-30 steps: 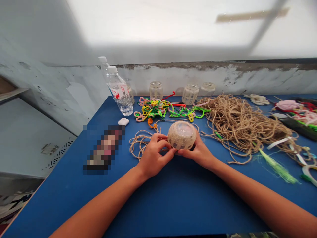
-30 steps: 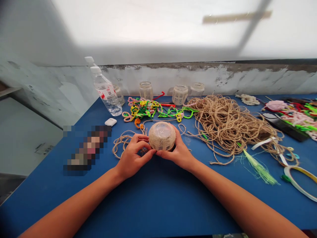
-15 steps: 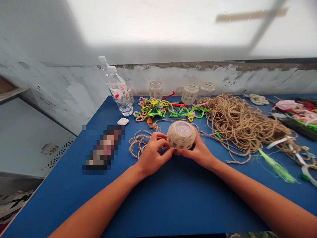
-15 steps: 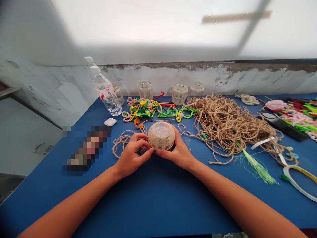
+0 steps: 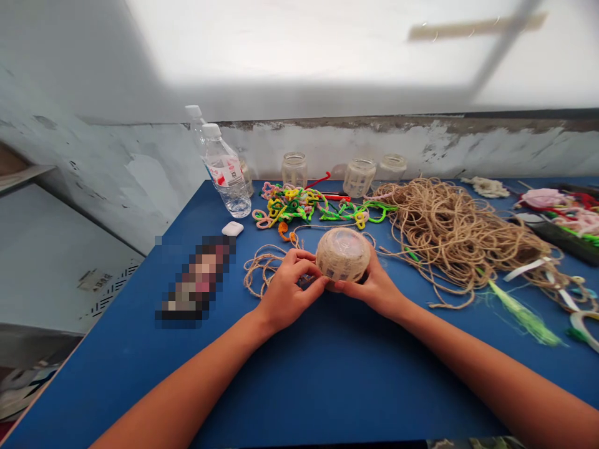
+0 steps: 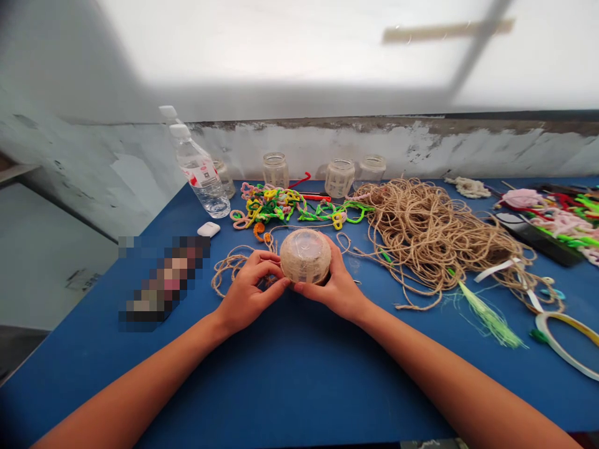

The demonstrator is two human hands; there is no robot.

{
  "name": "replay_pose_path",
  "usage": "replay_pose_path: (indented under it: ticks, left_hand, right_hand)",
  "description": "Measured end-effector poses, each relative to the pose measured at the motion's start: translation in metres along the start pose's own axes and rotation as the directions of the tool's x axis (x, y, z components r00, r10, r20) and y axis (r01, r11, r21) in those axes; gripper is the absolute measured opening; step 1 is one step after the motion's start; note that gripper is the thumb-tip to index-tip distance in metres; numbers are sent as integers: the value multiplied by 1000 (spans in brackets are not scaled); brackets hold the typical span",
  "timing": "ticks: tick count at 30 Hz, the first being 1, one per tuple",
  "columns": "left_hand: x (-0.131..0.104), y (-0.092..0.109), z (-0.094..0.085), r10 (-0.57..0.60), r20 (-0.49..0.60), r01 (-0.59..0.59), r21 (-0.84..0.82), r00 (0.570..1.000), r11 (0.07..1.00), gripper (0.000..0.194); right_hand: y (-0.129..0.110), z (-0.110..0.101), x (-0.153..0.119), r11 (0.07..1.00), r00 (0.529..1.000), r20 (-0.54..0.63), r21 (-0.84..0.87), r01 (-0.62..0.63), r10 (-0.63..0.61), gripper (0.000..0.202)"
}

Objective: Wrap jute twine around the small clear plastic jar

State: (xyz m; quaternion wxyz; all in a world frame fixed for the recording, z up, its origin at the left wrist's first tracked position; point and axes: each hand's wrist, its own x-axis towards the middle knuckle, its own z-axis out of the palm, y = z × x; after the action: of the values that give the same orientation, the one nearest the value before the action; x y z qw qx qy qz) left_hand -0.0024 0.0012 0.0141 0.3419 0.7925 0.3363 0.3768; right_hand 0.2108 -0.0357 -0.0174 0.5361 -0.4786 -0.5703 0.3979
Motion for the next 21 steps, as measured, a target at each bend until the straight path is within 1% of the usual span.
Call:
replay_pose_path:
  ticks: [5,21]
  left_hand:
    - [-1,-1,0,4,-5,-4,8,1000,1000,11]
    - [-1,-1,1,21,-26,-21,13,999,1000,12]
  right_hand:
    - [-1,-1,1,1000,1000,12,-8,14,-14,108]
    - [-3,-2,1,1000,999,30,4,-14,14,109]
